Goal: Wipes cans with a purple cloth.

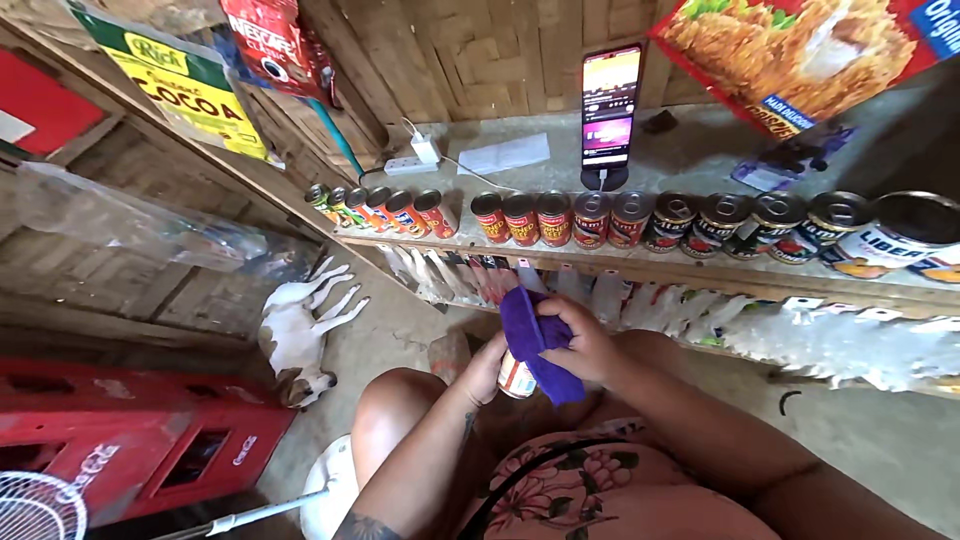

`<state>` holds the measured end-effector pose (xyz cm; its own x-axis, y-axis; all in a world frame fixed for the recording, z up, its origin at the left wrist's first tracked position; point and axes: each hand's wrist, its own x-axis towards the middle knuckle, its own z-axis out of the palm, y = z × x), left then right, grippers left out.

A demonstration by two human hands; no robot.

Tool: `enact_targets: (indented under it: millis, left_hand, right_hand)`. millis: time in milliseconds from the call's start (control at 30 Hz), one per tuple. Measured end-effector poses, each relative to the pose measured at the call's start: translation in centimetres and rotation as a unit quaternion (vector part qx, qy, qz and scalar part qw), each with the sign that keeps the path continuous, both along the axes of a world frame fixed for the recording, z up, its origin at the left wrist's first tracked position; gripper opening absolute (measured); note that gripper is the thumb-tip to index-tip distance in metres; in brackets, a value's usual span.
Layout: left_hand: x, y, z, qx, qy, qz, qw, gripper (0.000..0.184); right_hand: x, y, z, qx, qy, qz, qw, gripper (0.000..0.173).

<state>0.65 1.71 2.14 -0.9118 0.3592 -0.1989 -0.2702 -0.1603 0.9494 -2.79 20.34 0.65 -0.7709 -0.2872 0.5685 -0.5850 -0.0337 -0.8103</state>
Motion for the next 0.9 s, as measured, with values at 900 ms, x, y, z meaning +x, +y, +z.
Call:
enact_targets:
  millis: [900]
  left_hand:
    - [-0.1,-1.7,-0.4,0.057,0.006,-0.024,0.998,0.048]
  right_hand:
    - [-0.8,0.6,0.2,-0.002,0.077,0.080,0.994,0.021]
